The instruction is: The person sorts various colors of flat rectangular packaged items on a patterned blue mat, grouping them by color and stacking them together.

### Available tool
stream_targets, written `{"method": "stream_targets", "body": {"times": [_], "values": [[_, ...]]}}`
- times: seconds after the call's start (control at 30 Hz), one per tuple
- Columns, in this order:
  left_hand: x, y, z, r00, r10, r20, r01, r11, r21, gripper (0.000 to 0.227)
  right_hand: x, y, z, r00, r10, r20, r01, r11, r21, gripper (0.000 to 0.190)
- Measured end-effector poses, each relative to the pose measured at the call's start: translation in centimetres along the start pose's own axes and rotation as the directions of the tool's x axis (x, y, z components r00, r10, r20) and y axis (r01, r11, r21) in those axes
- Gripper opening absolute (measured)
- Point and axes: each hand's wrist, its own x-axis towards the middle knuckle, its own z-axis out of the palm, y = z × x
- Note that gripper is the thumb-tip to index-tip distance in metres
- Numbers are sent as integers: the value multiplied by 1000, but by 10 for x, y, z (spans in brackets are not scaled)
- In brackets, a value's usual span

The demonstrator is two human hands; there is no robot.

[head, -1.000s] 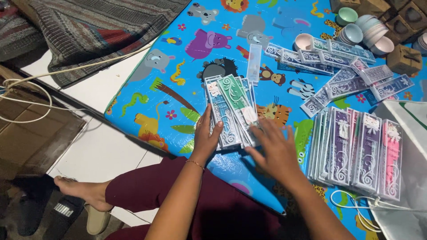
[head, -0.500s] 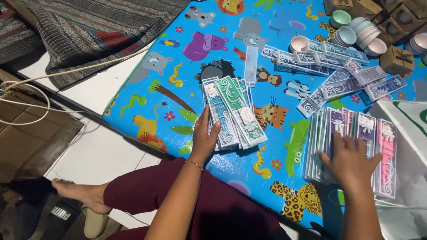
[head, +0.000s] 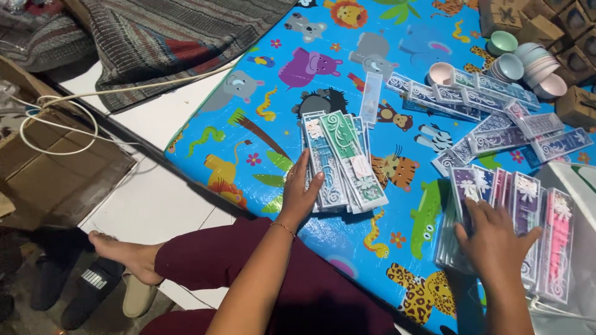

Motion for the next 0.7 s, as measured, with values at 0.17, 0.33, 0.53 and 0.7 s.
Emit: {"method": "stream_targets", "body": {"times": [0.17,0.33,0.53,0.7], "values": [[2,-7,3,999,30,-20,-29,1000,8,77,4,-6,-3,1000,-2,2,3,999,-53,73],[2,-3,0,1000,20,-22,-20,1000,-1,75,10,-38,-43,995,-52,-86,58,996,69,60],[0,-5,1,1000,19,-21,-19,1000,-8,78,31,-121,-89,997,-80,12,61,841,538,55],[-2,-3,-1,996,88,-29,-90,994,-68,68,49,-190,-88,920,-271,-282,389,708,589,47]]}}
